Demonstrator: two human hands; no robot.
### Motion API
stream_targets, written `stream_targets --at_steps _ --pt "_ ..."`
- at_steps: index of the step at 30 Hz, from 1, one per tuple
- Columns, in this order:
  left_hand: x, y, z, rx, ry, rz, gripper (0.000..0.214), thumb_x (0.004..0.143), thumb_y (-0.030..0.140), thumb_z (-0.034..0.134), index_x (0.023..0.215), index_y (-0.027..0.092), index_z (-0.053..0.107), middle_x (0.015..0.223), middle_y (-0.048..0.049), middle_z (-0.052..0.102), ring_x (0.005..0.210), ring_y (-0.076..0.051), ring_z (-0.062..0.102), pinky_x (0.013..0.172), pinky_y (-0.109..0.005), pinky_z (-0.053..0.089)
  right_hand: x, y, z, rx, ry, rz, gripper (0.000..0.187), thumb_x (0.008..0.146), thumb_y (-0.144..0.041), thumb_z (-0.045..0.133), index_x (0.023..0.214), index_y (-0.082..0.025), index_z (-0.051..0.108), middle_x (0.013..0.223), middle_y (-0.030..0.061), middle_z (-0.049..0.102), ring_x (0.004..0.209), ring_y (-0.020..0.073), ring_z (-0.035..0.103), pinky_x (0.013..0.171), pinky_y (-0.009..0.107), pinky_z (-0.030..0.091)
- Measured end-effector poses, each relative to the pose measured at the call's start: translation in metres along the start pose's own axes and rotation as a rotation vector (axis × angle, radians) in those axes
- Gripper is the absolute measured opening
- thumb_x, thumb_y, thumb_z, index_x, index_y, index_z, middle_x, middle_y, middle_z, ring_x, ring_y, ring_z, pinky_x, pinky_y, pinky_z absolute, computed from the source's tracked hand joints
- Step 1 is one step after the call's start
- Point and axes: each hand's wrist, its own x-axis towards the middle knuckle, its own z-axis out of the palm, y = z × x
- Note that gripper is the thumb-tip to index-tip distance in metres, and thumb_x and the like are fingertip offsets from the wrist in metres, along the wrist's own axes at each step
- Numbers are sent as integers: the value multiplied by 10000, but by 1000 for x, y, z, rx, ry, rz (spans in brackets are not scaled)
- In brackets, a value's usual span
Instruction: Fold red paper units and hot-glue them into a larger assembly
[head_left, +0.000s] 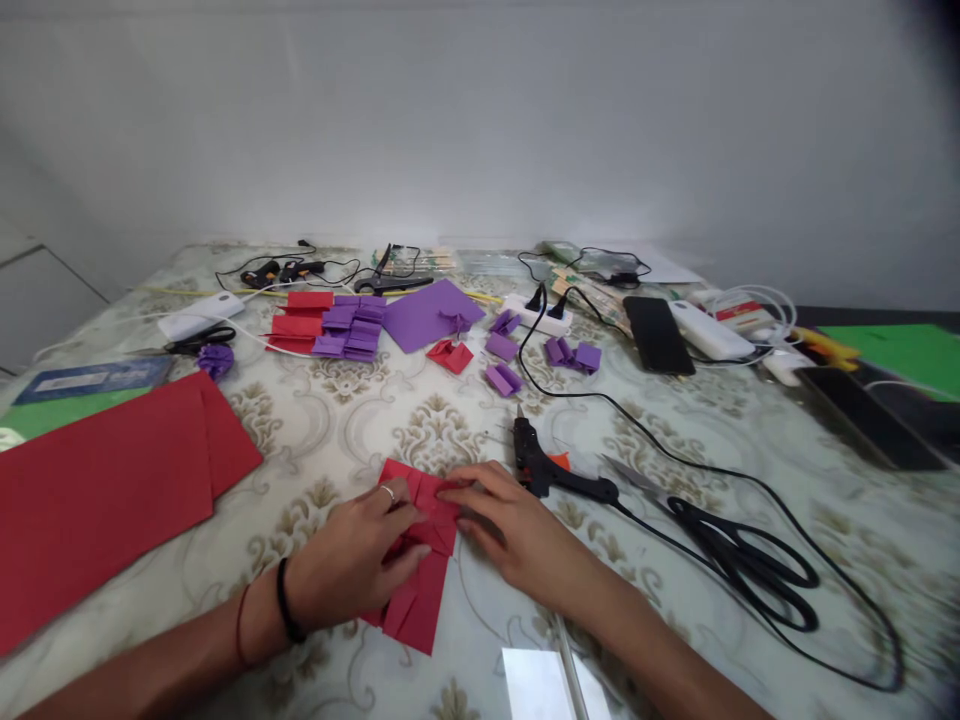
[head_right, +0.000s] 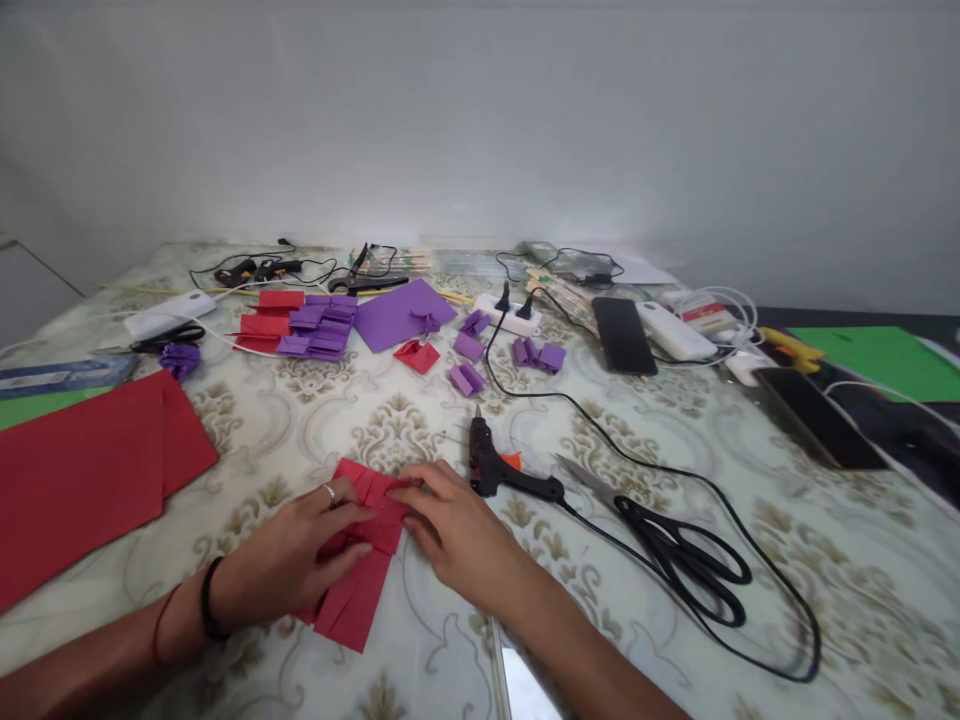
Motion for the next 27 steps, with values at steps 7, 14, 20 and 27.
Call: stream_targets --at_steps 7,14,20,27 --pt "2 -6 3 -49 -11 2 214 947 164 691 1161 184 691 1181 -110 689 1054 -277 714 936 -442 626 0 -3 0 -16 -17 55 327 955 -160 738 1280 -194 720 1343 142 656 1289 301 609 1138 537 526" --pt "2 -4 0 -73 5 -9 195 955 153 660 1140 206 688 1106 -75 702 994 -241 709 898 -389 617 0 -2 3 -6 -11 39 357 950 -102 717 1292 -204 711 1360 140 660 1279 297 614 1123 543 535" --pt "2 3 -5 -108 8 -16 133 968 166 655 1090 205 688 983 -45 696 840 -196 678 814 -328 600 1 -3 4 -22 -24 11 389 965 -73 662 1319 -231 701 1409 125 670 1325 297 608 1187 592 479" --pt "3 2 -7 -131 9 12 125 979 191 659 1099 201 689 1006 -49 695 871 -205 683 831 -339 599 1 -4 3 -20 -11 22 381 979 -169 711 1357 -211 688 1410 143 667 1324 296 613 1181 556 495"
